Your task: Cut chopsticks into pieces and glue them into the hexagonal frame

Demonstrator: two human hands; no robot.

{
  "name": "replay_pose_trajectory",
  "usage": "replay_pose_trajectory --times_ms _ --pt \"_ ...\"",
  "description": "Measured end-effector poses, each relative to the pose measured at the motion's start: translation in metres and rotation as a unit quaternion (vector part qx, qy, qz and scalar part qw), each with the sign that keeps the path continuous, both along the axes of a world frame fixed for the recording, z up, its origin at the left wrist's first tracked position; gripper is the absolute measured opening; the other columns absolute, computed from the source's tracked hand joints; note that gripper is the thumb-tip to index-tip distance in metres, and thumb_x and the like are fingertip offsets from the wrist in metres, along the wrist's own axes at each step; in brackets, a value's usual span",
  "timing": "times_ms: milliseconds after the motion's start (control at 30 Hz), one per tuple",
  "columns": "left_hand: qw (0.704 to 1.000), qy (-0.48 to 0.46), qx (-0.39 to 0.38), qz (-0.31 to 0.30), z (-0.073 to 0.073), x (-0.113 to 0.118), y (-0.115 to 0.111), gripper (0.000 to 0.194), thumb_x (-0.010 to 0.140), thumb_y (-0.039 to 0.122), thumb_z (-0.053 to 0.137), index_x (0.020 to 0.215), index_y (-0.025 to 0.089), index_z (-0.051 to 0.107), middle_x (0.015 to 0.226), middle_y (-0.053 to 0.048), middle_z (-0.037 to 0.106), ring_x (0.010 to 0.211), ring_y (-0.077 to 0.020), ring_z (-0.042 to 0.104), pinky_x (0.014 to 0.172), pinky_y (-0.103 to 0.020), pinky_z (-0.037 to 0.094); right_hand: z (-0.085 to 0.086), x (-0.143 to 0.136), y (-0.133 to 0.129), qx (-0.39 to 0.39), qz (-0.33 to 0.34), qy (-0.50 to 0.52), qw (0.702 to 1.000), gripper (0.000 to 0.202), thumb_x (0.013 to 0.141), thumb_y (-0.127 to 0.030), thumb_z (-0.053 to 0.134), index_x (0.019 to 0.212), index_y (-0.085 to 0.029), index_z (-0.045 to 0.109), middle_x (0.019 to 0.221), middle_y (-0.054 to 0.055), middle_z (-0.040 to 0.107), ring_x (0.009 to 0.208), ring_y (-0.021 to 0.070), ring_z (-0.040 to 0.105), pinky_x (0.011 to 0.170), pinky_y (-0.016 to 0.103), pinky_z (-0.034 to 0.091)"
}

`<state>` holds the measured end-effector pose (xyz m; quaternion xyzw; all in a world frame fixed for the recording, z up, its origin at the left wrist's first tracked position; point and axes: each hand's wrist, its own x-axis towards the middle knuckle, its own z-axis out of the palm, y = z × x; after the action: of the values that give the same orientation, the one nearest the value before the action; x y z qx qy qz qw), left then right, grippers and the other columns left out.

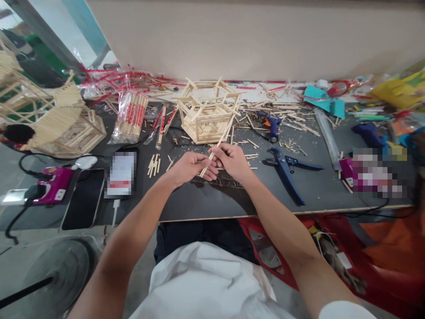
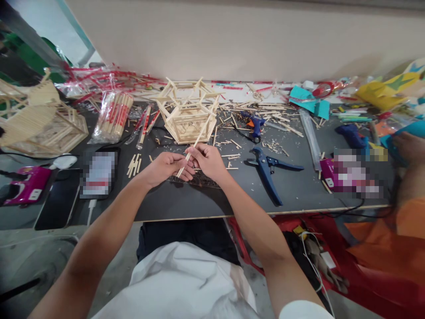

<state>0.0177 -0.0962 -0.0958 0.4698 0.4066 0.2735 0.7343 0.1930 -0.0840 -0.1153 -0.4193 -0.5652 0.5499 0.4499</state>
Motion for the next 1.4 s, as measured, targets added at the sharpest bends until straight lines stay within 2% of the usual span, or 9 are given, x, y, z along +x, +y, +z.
replay_pose_trajectory --times_ms 467,633,733,800,900,1000,1233,1333,1400 --pt "0.998 0.054 0.023 0.003 0.003 0.001 -0.001 0.015 0.095 0.015 0.057 0.084 0.008 0.065 0.071 -0.007 0.071 0.059 -0.0150 0.070 0.061 -0.027 0.059 -0.001 -0.001 0.001 0.007 -0.006 -0.021 1.000 0.047 0.082 -0.063 0.066 0.084 -0.016 0.068 0.063 -0.001 0.061 0.047 0.0069 0.048 0.046 0.022 0.040" --pt "0.996 0.073 0.053 -0.017 0.004 -0.005 0.001 0.018 0.095 0.016 0.056 0.081 0.009 0.065 0.069 -0.006 0.070 0.058 -0.0137 0.069 0.057 -0.024 0.057 0.022 0.044 -0.015 0.033 0.020 -0.178 0.983 0.041 0.085 -0.057 0.066 0.102 -0.020 0.072 0.085 0.005 0.073 0.066 0.0149 0.065 0.063 0.029 0.053" --pt "0.994 0.073 0.070 -0.034 0.001 -0.009 0.002 0.019 0.093 0.021 0.061 0.081 0.009 0.065 0.071 -0.008 0.071 0.058 -0.0139 0.069 0.056 -0.024 0.057 0.033 0.100 -0.039 0.067 -0.094 -0.317 0.941 0.041 0.087 -0.056 0.062 0.106 -0.021 0.072 0.097 0.009 0.074 0.084 0.0227 0.070 0.081 0.040 0.056" --pt "0.994 0.074 0.070 -0.043 -0.001 -0.011 0.003 0.019 0.092 0.023 0.062 0.081 0.009 0.065 0.072 -0.008 0.071 0.059 -0.0149 0.070 0.057 -0.026 0.058 0.030 0.139 -0.054 0.059 -0.141 -0.437 0.886 0.052 0.088 -0.059 0.059 0.115 -0.016 0.069 0.110 0.016 0.072 0.100 0.0301 0.068 0.093 0.048 0.053" --pt "0.994 0.073 0.069 -0.049 -0.004 -0.011 0.003 0.019 0.092 0.025 0.062 0.081 0.009 0.065 0.072 -0.008 0.071 0.060 -0.0157 0.070 0.057 -0.027 0.058 0.016 0.185 -0.068 0.020 -0.133 -0.612 0.779 0.090 0.077 -0.066 0.066 0.143 -0.006 0.048 0.147 0.029 0.045 0.139 0.0455 0.040 0.112 0.059 0.035" --pt "0.994 0.077 0.067 -0.051 -0.002 -0.011 0.004 0.020 0.091 0.026 0.064 0.080 0.009 0.065 0.072 -0.008 0.071 0.060 -0.0155 0.070 0.058 -0.026 0.058 0.003 0.208 -0.071 -0.022 -0.092 -0.685 0.722 0.112 0.072 -0.066 0.069 0.153 0.000 0.029 0.155 0.032 0.033 0.146 0.0466 0.028 0.116 0.058 0.029" --pt "0.993 0.085 0.065 -0.051 0.001 -0.010 0.003 0.022 0.089 0.029 0.067 0.079 0.010 0.065 0.070 -0.007 0.071 0.058 -0.0156 0.070 0.056 -0.026 0.058 0.011 0.216 -0.063 0.012 -0.031 -0.715 0.698 0.060 0.089 -0.042 0.049 0.133 -0.001 0.055 0.115 0.028 0.062 0.109 0.0411 0.062 0.093 0.049 0.048" --pt "0.992 0.085 0.072 -0.053 0.000 -0.011 0.003 0.021 0.089 0.028 0.066 0.080 0.009 0.065 0.071 -0.007 0.071 0.058 -0.0154 0.069 0.055 -0.025 0.058 0.021 0.207 -0.067 -0.036 -0.077 -0.696 0.713 0.042 0.087 -0.031 0.048 0.118 -0.005 0.060 0.107 0.025 0.067 0.098 0.0365 0.067 0.083 0.043 0.051" --pt "0.991 0.089 0.080 -0.052 0.000 -0.011 0.004 0.020 0.090 0.026 0.064 0.081 0.009 0.066 0.071 -0.007 0.071 0.058 -0.0149 0.069 0.055 -0.024 0.057 0.031 0.195 -0.074 -0.081 -0.099 -0.654 0.746 0.033 0.089 -0.039 0.047 0.104 -0.013 0.060 0.091 0.018 0.070 0.084 0.0320 0.068 0.074 0.039 0.050"
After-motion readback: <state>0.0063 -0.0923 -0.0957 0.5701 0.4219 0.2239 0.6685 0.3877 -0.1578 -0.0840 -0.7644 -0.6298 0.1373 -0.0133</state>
